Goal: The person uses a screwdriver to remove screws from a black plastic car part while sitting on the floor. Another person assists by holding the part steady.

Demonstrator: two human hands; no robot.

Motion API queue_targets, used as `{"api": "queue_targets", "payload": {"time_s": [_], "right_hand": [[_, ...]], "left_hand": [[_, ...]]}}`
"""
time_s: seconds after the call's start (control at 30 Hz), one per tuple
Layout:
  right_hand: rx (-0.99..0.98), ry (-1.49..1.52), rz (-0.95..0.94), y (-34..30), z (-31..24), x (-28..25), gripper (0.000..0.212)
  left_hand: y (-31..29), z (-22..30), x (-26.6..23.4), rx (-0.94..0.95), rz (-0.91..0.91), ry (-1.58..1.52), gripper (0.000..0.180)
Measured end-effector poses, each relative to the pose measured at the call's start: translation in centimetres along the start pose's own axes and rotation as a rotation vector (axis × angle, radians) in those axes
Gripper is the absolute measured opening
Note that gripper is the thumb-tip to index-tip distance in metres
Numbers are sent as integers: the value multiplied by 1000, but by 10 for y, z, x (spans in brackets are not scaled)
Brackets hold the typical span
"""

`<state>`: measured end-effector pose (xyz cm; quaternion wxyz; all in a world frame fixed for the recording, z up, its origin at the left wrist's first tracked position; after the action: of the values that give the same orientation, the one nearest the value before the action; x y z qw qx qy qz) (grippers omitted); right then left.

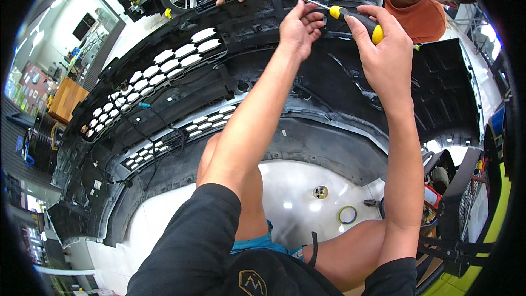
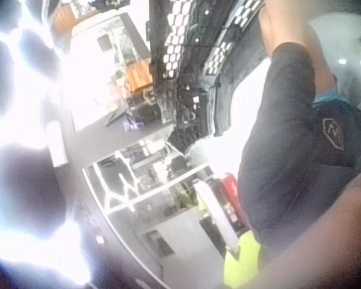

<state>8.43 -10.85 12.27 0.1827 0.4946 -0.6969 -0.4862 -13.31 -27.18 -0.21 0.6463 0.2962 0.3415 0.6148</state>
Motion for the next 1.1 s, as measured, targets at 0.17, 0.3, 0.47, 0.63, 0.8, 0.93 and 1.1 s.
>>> {"api": "queue_targets", "payload": {"time_s": [0.17, 0.3, 0.47, 0.63, 0.8, 0.93, 1.1], "right_hand": [[195, 38, -70, 10, -3, -5, 37], [223, -96, -67, 17, -15, 1, 42], [255, -2, -52, 15, -14, 7, 40], [997, 803, -67, 15, -29, 3, 45], [1297, 1014, -371, 31, -23, -10, 60], [1398, 908, -307, 45, -43, -3, 54], [1346, 622, -400, 56, -46, -5, 49]], "left_hand": [[-10, 71, 46, -314, -5, -566, 52], [-27, 134, 54, -510, 42, -1032, 54], [-21, 166, 66, -480, 96, -1167, 47], [-17, 154, 59, -475, 117, -1239, 39], [-20, 147, 58, -457, 107, -1217, 43], [-20, 150, 56, -470, 120, -1273, 43], [-15, 150, 58, -443, 145, -1294, 39]]}}
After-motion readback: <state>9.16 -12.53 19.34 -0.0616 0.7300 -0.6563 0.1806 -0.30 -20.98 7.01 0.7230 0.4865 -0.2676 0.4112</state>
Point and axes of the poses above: each hand's wrist, its own y-axis towards the middle knuckle, its own x-axis out of the palm, z = x × y, the point moved 1 cm from there along y, towards the middle knuckle, and after that the axes turned 11 degrees about y, right-handed, at the moved point
